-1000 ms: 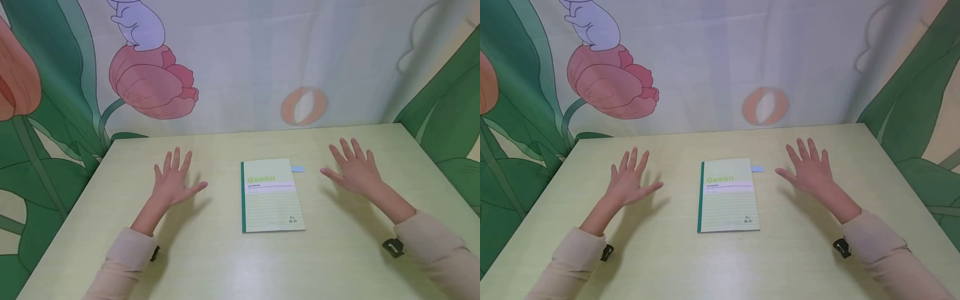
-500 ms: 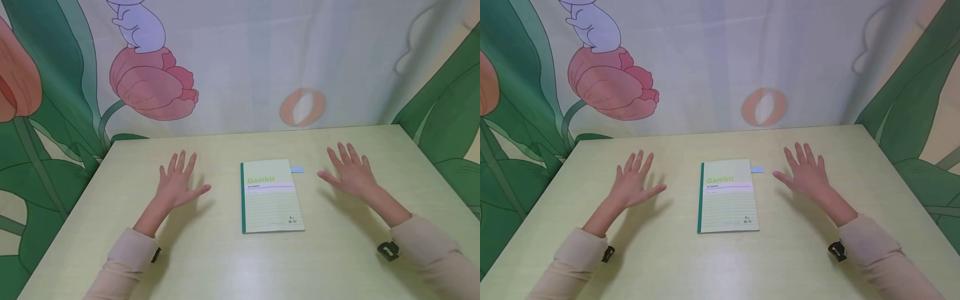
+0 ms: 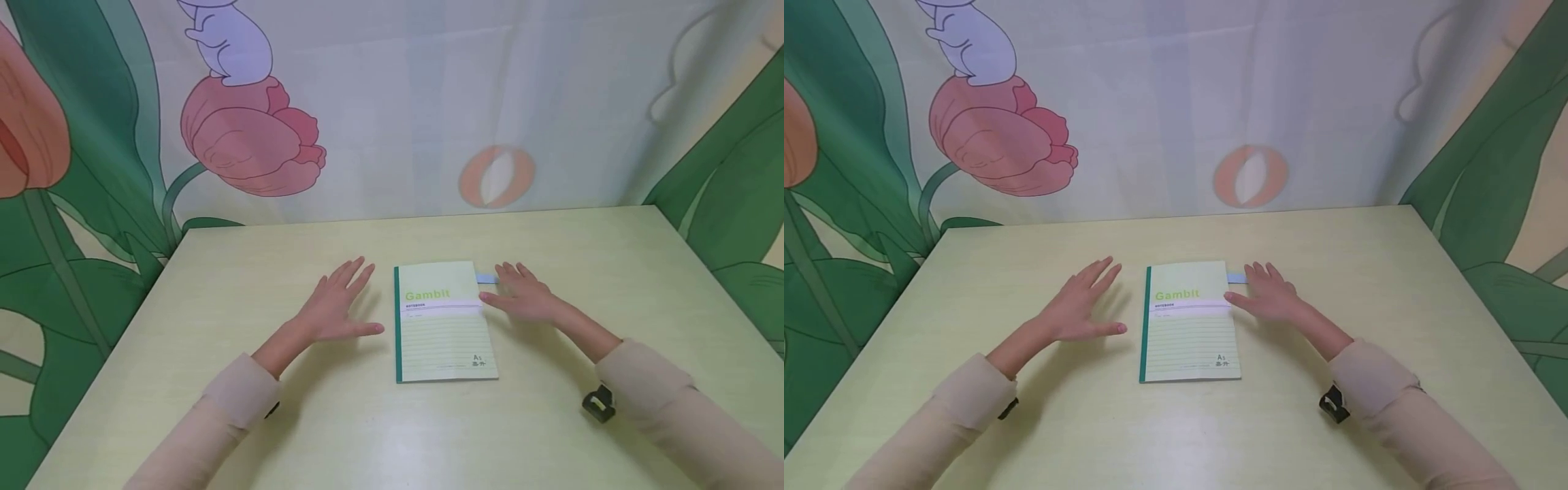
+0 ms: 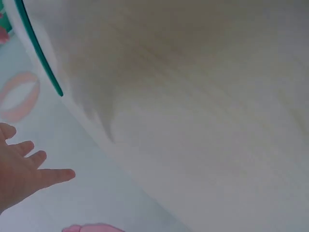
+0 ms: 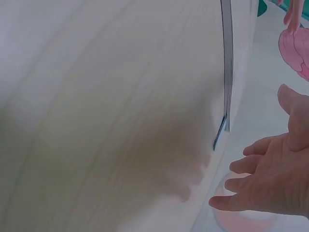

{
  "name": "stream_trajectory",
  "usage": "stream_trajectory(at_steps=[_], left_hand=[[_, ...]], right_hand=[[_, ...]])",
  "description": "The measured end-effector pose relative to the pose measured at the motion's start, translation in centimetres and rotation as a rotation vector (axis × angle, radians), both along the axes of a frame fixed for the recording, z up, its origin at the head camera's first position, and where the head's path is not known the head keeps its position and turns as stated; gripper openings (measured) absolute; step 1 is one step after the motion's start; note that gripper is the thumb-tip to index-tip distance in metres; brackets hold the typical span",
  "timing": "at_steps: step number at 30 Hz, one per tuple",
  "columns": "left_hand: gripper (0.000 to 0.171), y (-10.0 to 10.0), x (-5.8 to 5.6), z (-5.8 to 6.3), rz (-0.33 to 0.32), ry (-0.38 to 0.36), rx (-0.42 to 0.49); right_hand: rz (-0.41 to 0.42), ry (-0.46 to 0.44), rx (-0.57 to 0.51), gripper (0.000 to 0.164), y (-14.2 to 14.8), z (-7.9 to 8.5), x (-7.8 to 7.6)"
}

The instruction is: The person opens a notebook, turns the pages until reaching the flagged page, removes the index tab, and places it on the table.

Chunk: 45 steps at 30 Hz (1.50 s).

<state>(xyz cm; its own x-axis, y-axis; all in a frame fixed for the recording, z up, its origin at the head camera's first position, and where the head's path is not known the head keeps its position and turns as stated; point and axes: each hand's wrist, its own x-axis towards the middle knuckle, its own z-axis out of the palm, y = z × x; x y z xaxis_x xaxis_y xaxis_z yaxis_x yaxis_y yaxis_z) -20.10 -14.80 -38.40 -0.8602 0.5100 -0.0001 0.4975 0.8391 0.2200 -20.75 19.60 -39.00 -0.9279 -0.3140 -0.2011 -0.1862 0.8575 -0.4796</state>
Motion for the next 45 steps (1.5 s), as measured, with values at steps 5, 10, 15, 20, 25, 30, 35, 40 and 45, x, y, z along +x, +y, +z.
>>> stream_trajectory(at_steps=[5,10,15,20,25,30,35,40,45], left_hand=[[0.106,1.6,-0.5,-1.0,-0.028,-0.112,-0.064],[0.110,2.5,-0.6,-1.8,-0.059,-0.211,-0.127],[0.113,2.9,-0.5,-2.0,-0.081,-0.281,-0.151],[0.111,3.3,-0.3,-1.9,-0.089,-0.313,-0.192],[0.110,3.5,-0.3,-1.9,-0.094,-0.309,-0.212],[0.110,3.6,-0.3,-1.8,-0.098,-0.314,-0.218],[0.111,3.7,-0.3,-1.8,-0.098,-0.313,-0.228],[0.111,3.7,-0.3,-1.7,-0.107,-0.322,-0.210],[0.110,3.8,-0.3,-1.6,-0.114,-0.341,-0.183]], right_hand=[[0.004,-0.053,0.066,0.088,-1.2,-0.7,-0.4],[0.055,-0.075,0.145,0.087,-2.1,-1.0,-0.3],[0.063,-0.099,0.165,0.092,-2.3,-2.3,-0.8],[0.070,-0.094,0.162,0.103,-2.2,-4.0,-1.6],[0.069,-0.105,0.149,0.092,-2.8,-2.3,-0.6],[0.067,-0.093,0.093,0.087,-3.0,-0.9,0.3],[0.081,-0.086,-0.147,0.082,-2.7,-0.1,0.7],[0.099,-0.101,-0.422,0.069,-3.0,0.8,0.9],[0.021,-0.218,-0.614,0.073,-3.5,1.4,1.3]])
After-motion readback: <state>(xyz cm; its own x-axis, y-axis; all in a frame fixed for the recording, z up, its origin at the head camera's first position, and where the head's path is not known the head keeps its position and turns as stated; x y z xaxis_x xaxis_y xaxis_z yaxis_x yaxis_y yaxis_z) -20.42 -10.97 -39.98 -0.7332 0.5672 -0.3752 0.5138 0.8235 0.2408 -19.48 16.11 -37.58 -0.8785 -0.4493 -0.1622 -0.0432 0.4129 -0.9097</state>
